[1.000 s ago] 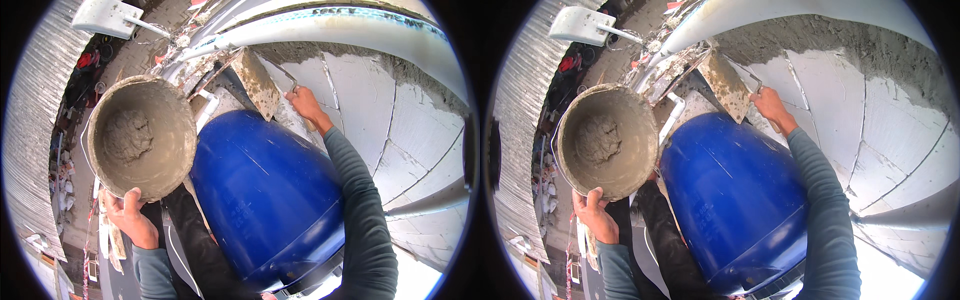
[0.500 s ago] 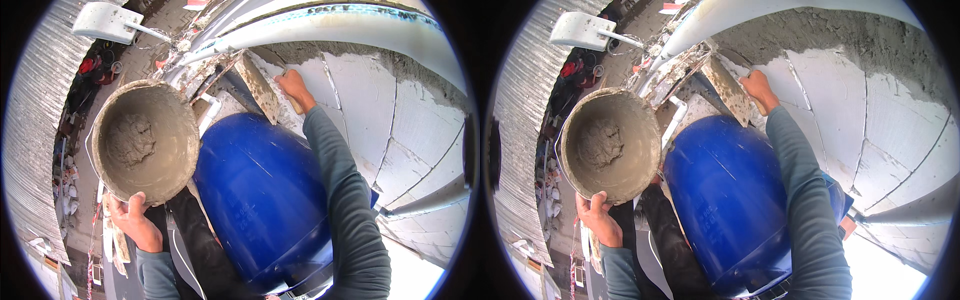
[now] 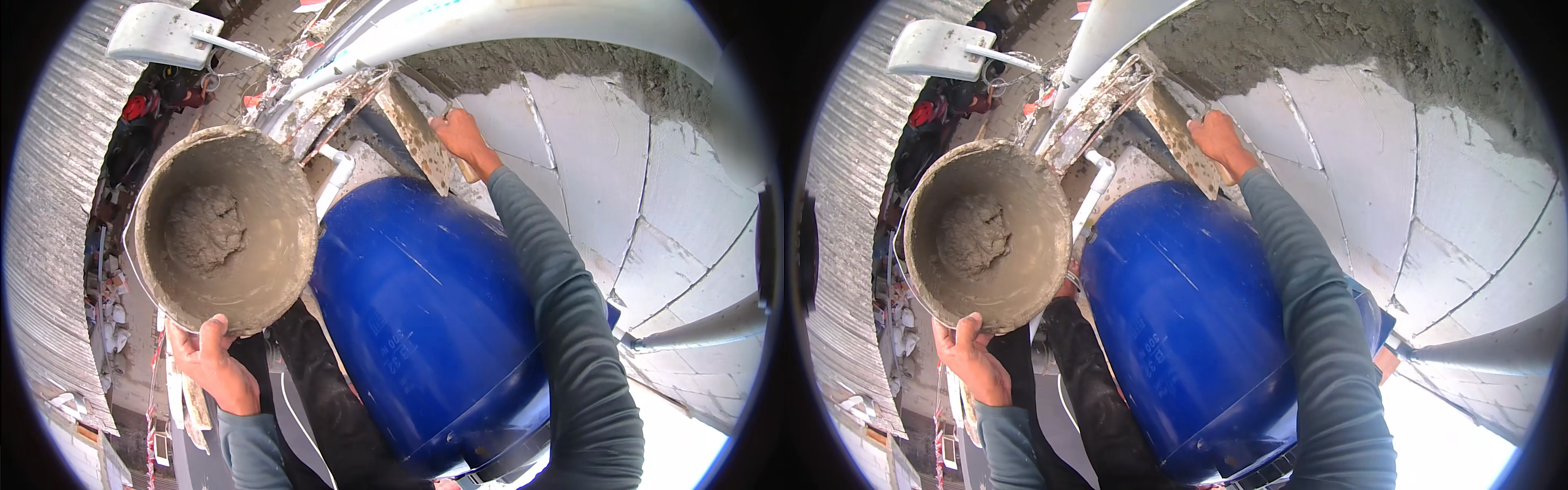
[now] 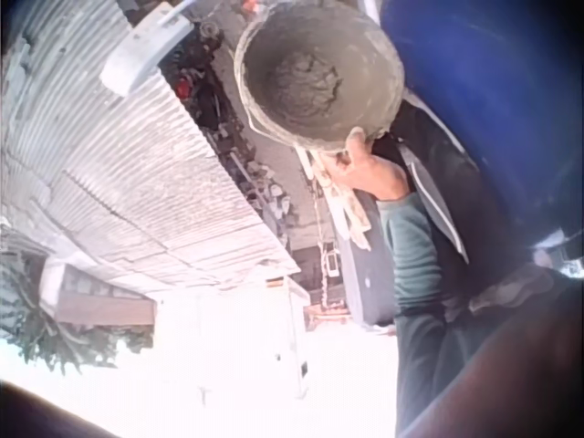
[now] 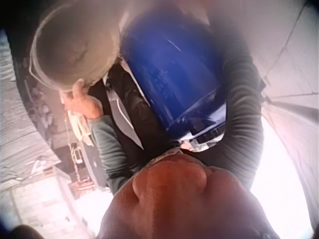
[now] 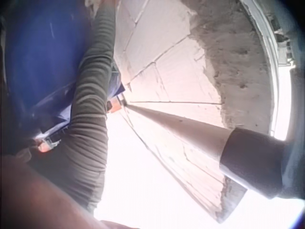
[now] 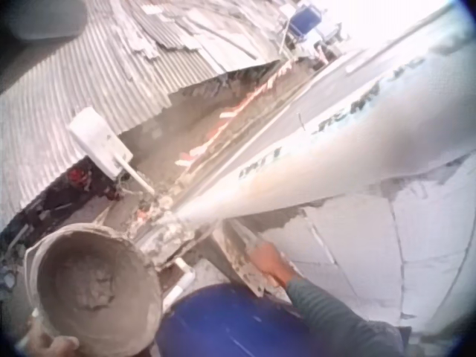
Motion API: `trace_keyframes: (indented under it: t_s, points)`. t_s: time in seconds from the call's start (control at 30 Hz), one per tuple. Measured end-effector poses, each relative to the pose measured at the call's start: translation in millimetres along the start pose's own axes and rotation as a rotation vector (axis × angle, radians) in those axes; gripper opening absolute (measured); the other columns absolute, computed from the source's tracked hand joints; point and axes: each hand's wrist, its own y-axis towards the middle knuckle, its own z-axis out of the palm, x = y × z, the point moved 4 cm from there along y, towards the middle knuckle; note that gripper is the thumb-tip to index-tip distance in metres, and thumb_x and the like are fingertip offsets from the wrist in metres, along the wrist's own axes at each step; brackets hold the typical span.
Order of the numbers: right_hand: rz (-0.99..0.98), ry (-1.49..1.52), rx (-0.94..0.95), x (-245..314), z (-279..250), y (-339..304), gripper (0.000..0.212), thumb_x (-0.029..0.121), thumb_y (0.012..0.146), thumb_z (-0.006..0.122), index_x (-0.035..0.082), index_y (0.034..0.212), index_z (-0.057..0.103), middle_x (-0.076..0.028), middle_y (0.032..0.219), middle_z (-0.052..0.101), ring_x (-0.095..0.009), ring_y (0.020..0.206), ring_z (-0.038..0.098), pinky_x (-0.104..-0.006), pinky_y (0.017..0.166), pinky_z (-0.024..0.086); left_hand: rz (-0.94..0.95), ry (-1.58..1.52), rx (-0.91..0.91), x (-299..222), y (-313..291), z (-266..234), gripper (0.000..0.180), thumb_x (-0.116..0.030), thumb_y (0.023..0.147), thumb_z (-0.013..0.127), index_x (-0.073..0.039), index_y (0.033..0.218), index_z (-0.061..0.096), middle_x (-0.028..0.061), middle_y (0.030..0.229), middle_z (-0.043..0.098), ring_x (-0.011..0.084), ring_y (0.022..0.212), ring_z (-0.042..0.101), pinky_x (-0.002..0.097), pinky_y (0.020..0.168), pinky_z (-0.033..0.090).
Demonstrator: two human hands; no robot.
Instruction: The person applies mortar to a wall surface near a blue water tank using a trowel, scooping the material from a bucket and smoothing it against the masonry and around pipes.
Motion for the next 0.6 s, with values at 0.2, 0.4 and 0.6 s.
trace_keyframes:
  t_s: [0.2, 0.4, 0.6]
  points:
    - [0.069, 0.210, -0.096, 17.4, 2.0, 25.4, 0.045, 0.031, 0.090, 0.070, -0.013, 0.081, 0.068, -0.030, 0.085, 0.071, -0.039, 0.079, 0.072, -0.0481, 0.069, 0.055, 0.014, 0.045, 0.028, -0.9, -1.3, 0.0, 0.037, -0.003, 0.082, 0.061, -0.003, 0.119, 0.061, 0.0059, 0.107, 0.065, 0.0159, 0.088, 0.064, 0.0291, 0.072, 0.053]
    - [0.133, 0.477, -0.068, 51.7, -32.2, -24.4, 0.034, 0.024, 0.092, 0.071, -0.007, 0.080, 0.064, -0.013, 0.074, 0.066, -0.016, 0.052, 0.059, -0.0336, 0.043, 0.047, 0.018, 0.050, 0.026, 0.3, 0.5, -3.8, 0.036, -0.004, 0.083, 0.062, -0.003, 0.119, 0.061, 0.0058, 0.106, 0.065, 0.0165, 0.089, 0.064, 0.0305, 0.073, 0.054]
    - [0.036, 0.436, 0.012, 25.9, -30.9, -38.0, 0.036, 0.028, 0.093, 0.069, -0.007, 0.086, 0.063, -0.012, 0.074, 0.065, -0.016, 0.054, 0.061, -0.0330, 0.045, 0.049, 0.009, 0.047, 0.038, 1.8, 1.1, -7.3, 0.037, -0.002, 0.084, 0.061, -0.003, 0.121, 0.061, 0.0058, 0.107, 0.065, 0.0164, 0.090, 0.064, 0.0311, 0.075, 0.055]
